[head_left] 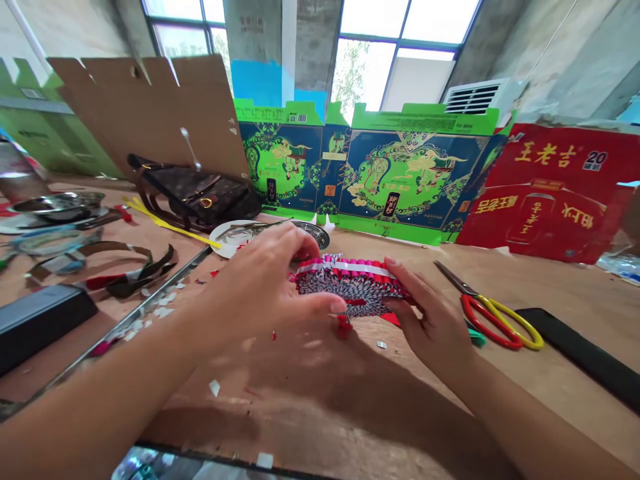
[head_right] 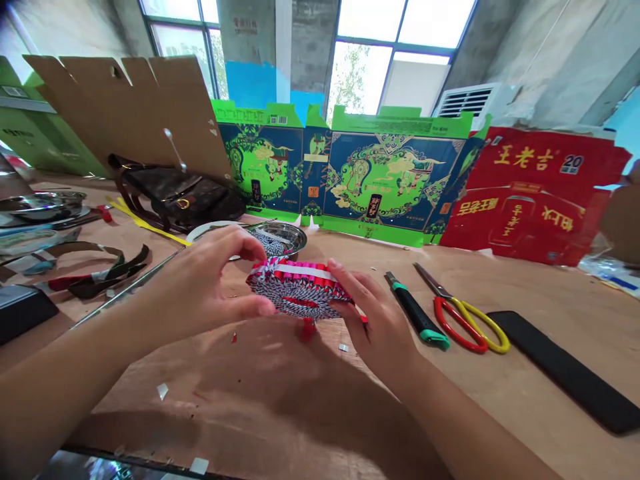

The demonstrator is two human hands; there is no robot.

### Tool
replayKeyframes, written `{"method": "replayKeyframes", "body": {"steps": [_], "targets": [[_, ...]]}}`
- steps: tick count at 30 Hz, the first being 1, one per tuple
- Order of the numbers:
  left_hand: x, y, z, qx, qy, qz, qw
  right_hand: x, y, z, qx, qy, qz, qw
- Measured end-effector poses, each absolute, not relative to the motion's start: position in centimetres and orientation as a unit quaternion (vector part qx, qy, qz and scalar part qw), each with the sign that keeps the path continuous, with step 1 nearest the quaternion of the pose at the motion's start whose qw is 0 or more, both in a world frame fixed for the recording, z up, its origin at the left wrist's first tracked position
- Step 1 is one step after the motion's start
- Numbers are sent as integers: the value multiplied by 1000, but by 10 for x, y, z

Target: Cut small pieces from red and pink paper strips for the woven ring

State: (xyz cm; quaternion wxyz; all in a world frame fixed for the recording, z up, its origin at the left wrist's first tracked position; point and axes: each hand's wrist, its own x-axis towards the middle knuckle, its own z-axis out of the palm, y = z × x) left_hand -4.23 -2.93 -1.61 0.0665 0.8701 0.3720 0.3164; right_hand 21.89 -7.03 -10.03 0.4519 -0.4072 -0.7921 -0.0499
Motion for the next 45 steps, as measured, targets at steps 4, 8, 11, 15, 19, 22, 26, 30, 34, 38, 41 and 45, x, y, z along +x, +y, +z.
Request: {"method": "replayKeyframes", "body": {"steps": [4, 8, 11, 15, 19, 22, 26, 30, 34, 38, 41, 45], "targets": [[-39, -31, -20, 868, 369, 329, 44, 221, -69, -100, -408, -795, -54, 446], [-38, -29, -17, 821, 389, 389, 151, 224, -67, -103, -410, -795, -45, 444], [-39, -25, -12, 741, 388, 439, 328, 226, -65, -105, -410, -802, -39, 433], [-43, -16, -3, 645, 354, 486, 472, 228, -61, -108, -408, -807, -19, 428], [-45, -9, 14, 663, 361, 500, 425, 228, -61, -109, -422, -791, 10, 442], [-40, -10, 29, 707, 373, 485, 355, 224, -64, -107, -433, -771, 88, 458], [-24, -11, 48, 741, 348, 488, 303, 215, -68, -104, -435, -723, 202, 497], [-8, -12, 60, 746, 325, 502, 294, 212, -64, -105, -422, -682, 272, 532], [1, -13, 62, 763, 319, 495, 267, 214, -58, -108, -426, -649, 317, 544], [5, -6, 60, 782, 293, 481, 267, 212, -55, -111, -392, -630, 374, 556], [8, 2, 59, 784, 281, 471, 291, 210, -55, -112, -385, -625, 395, 552], [11, 10, 56, 772, 279, 481, 308, 209, -56, -110, -374, -587, 440, 567]]}}
